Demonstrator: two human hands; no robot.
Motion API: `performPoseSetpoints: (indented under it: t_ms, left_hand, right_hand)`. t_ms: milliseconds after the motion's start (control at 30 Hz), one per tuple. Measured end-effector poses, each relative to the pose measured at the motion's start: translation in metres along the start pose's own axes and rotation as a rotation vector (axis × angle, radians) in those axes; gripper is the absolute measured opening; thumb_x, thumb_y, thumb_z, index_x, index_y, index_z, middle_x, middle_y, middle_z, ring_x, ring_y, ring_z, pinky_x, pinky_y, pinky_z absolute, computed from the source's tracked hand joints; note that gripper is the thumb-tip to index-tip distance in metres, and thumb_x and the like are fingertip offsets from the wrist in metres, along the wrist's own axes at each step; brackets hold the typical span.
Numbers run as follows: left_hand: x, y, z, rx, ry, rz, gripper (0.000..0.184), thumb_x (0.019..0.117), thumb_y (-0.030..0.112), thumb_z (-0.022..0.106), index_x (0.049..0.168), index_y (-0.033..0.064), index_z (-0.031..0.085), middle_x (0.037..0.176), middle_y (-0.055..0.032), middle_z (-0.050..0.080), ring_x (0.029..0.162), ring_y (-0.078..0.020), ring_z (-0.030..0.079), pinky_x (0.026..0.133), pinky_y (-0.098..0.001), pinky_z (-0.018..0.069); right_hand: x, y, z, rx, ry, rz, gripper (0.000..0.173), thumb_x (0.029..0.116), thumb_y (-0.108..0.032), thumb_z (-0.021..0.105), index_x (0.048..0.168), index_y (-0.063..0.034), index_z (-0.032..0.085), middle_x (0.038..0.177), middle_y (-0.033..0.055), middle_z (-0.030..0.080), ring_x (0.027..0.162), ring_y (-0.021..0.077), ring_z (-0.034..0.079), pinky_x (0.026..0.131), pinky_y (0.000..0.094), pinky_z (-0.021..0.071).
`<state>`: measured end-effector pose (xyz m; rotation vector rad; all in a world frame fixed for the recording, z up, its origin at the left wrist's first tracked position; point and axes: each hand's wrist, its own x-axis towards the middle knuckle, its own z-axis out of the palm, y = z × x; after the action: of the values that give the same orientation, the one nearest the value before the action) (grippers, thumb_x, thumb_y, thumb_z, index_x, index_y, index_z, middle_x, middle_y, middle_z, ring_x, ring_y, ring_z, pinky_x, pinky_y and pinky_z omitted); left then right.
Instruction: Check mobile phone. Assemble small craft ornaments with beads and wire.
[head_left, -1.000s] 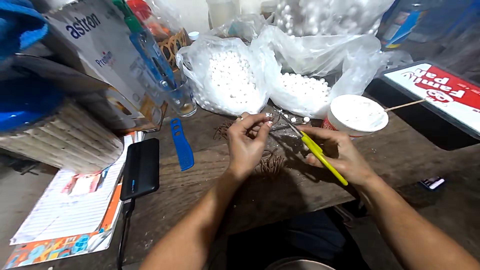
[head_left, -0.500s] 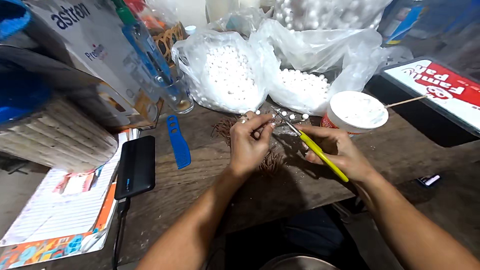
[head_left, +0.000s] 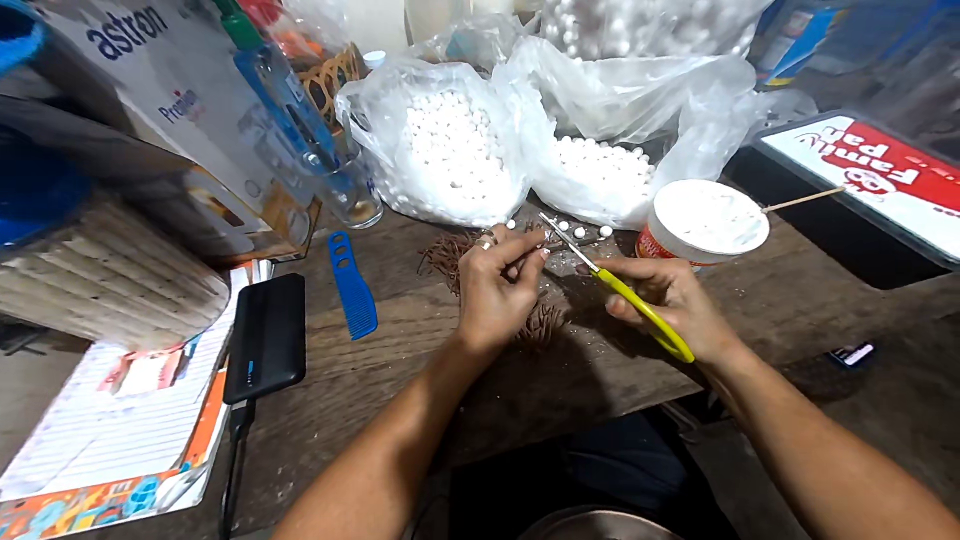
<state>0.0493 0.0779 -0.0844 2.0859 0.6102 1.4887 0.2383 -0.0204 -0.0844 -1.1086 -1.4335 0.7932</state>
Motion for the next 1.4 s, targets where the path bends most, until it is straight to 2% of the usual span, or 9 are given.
performPoseSetpoints:
  t_ms: [67,133,200,267,433,700,967,1200,1400]
  left_hand:
    - [-0.0001,0.0003,0.0000,-0.016,0.005,-0.027,0.015,0.0866,-0.003,0.070,0.100,-0.0058,0.076,0.082,-0.0065,0.064,0.072,-0.0006,0.055,0.066,-0.0125,0.0451]
    - [0.0013,0.0017,-0.0021,-0.060,0.017,-0.078,0.016,0.0873,-0.004,0.070,0.102,-0.0065,0.075,0.084,-0.0058,0.064,0.072,0.0012,0.057,0.067,-0.0111,0.0480]
    - [0.0053,0.0040,-0.0053,-0.097,0.048,-0.114,0.016,0.0870,-0.006,0.070,0.102,-0.0077,0.074,0.084,-0.0053,0.064,0.070,0.0027,0.058,0.065,-0.0100,0.0497]
    - [0.0074,0.0062,-0.0070,-0.141,0.073,-0.140,0.016,0.0868,-0.008,0.070,0.102,-0.0078,0.073,0.082,-0.0039,0.063,0.067,0.0032,0.057,0.062,-0.0096,0.0493]
    - [0.0069,0.0062,-0.0063,-0.192,0.067,-0.139,0.016,0.0867,-0.009,0.069,0.103,-0.0081,0.073,0.084,-0.0036,0.064,0.067,0.0026,0.059,0.062,-0.0106,0.0510]
    - [0.0049,0.0056,-0.0047,-0.179,0.033,-0.160,0.018,0.0859,-0.009,0.069,0.103,-0.0080,0.073,0.083,-0.0033,0.063,0.067,0.0028,0.058,0.063,-0.0108,0.0508]
    - [0.0053,0.0056,-0.0045,-0.184,0.051,-0.142,0.017,0.0862,-0.009,0.069,0.102,-0.0086,0.073,0.084,-0.0038,0.065,0.067,0.0032,0.058,0.062,-0.0107,0.0507]
    - [0.0046,0.0068,-0.0041,-0.160,0.038,-0.139,0.017,0.0864,-0.008,0.070,0.103,-0.0083,0.073,0.083,-0.0044,0.064,0.068,0.0031,0.059,0.064,-0.0103,0.0510]
    - [0.0034,0.0051,-0.0022,-0.153,0.034,-0.139,0.017,0.0858,-0.008,0.070,0.103,-0.0081,0.073,0.083,-0.0035,0.065,0.068,0.0040,0.059,0.064,-0.0100,0.0509]
  right_hand:
    - [0.0002,0.0029,-0.0007,0.010,0.021,-0.009,0.032,0.0894,-0.033,0.074,0.109,-0.0078,0.072,0.066,-0.0206,0.058,0.053,-0.0105,0.049,0.049,0.0078,0.0413]
    - [-0.0004,0.0031,-0.0031,-0.001,0.037,0.004,0.035,0.0891,-0.032,0.075,0.113,-0.0062,0.072,0.067,-0.0197,0.059,0.053,-0.0098,0.050,0.049,0.0082,0.0426]
    - [-0.0006,0.0007,-0.0045,-0.048,0.041,0.012,0.043,0.0866,-0.031,0.075,0.119,-0.0034,0.068,0.075,-0.0186,0.062,0.060,-0.0101,0.055,0.055,0.0082,0.0469]
    - [-0.0011,0.0000,-0.0040,-0.100,0.008,0.004,0.052,0.0851,-0.038,0.075,0.122,-0.0015,0.066,0.083,-0.0169,0.064,0.068,-0.0108,0.058,0.062,0.0083,0.0495]
    - [-0.0028,0.0004,-0.0003,-0.170,-0.026,-0.010,0.061,0.0841,-0.044,0.075,0.123,0.0015,0.065,0.087,-0.0138,0.065,0.072,-0.0124,0.057,0.066,0.0069,0.0490]
    - [-0.0025,-0.0004,0.0001,-0.091,-0.022,0.007,0.054,0.0843,-0.041,0.076,0.121,-0.0012,0.066,0.082,-0.0173,0.064,0.068,-0.0117,0.058,0.062,0.0070,0.0490]
    - [-0.0033,-0.0008,-0.0006,-0.087,-0.044,0.021,0.056,0.0848,-0.044,0.075,0.122,-0.0025,0.066,0.085,-0.0169,0.065,0.071,-0.0113,0.059,0.064,0.0076,0.0499]
    - [-0.0028,0.0006,-0.0003,-0.072,-0.044,0.010,0.052,0.0858,-0.039,0.075,0.121,-0.0011,0.067,0.084,-0.0162,0.066,0.069,-0.0106,0.058,0.063,0.0078,0.0495]
    - [-0.0033,-0.0009,0.0016,-0.047,-0.005,0.005,0.045,0.0852,-0.037,0.075,0.114,-0.0031,0.068,0.078,-0.0194,0.063,0.064,-0.0117,0.056,0.059,0.0071,0.0473]
